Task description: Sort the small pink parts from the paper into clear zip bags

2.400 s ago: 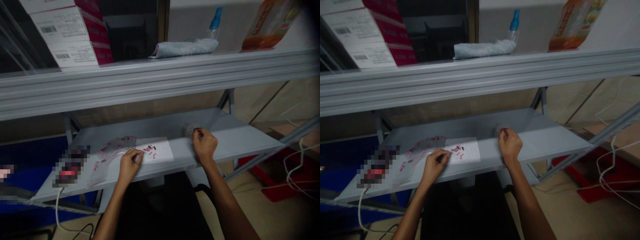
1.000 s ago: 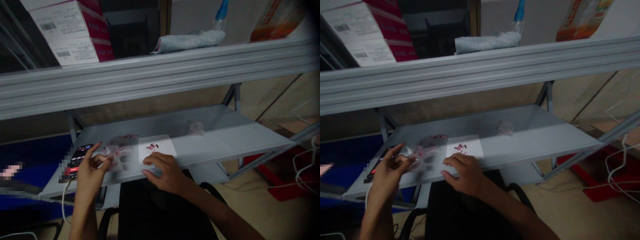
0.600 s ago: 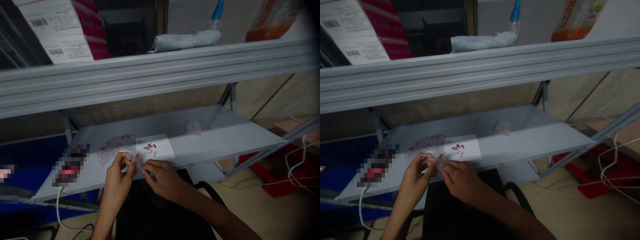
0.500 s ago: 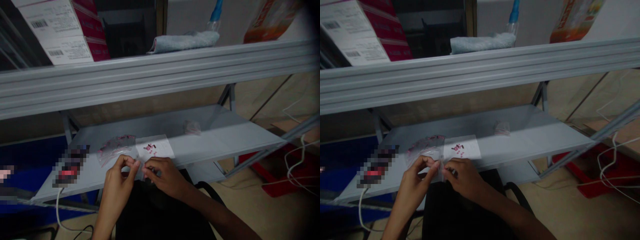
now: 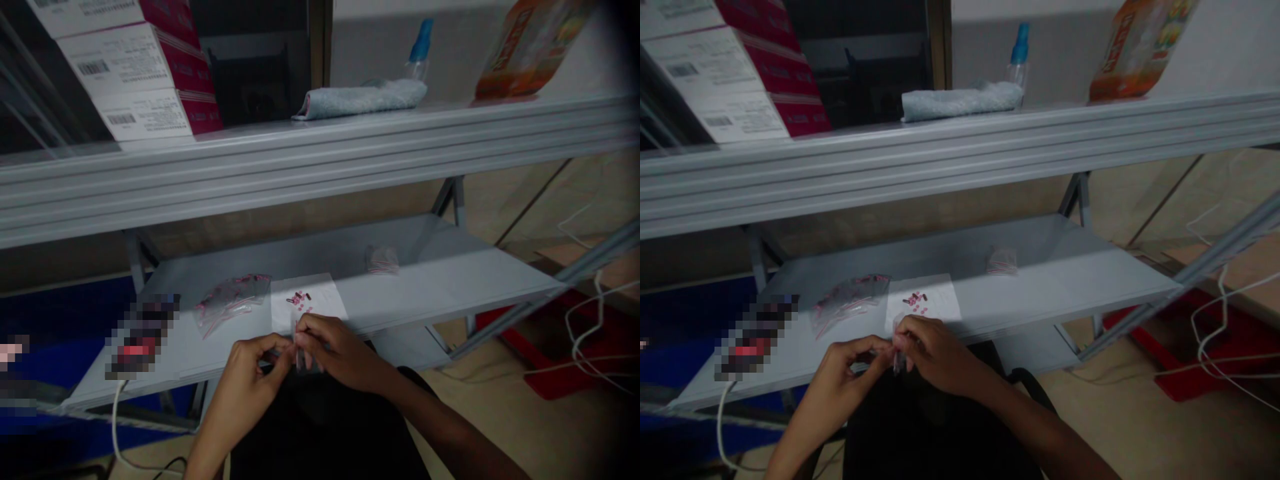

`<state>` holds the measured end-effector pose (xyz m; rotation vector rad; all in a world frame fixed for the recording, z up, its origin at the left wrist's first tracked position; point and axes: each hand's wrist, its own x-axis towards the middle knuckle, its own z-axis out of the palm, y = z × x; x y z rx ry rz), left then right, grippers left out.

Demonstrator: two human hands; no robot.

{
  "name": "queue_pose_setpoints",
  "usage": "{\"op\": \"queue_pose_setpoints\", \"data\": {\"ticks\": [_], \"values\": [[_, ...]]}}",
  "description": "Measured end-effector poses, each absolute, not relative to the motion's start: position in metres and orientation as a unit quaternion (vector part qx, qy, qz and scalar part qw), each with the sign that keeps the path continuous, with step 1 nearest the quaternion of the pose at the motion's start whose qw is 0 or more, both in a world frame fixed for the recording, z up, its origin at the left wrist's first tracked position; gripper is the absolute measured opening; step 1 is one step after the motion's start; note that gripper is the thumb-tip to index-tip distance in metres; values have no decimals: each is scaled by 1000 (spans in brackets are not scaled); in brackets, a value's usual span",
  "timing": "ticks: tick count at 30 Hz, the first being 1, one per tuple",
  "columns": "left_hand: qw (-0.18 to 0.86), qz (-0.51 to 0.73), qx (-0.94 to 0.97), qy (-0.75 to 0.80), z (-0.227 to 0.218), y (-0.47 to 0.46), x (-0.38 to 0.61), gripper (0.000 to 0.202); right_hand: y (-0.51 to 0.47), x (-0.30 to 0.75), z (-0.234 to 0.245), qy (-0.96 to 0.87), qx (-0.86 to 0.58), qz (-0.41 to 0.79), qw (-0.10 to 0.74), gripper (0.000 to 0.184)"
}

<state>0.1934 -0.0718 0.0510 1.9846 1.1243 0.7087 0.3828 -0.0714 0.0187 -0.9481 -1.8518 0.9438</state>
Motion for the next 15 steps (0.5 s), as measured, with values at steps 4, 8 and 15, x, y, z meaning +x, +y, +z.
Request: {"op": "queue_pose_setpoints", "data": {"ticks": [4,8,15], "values": [[347,286,776,443,51,-73,197,26,-73,387,18,-735,-385,392,397,19],[370,289,768,437,54,-73,200,23,-72,387,18,-694,-382,433,429,19],[426,265,772,391,52,-68,195,25,-72,392,27,-748,-331,424,388,28]]}}
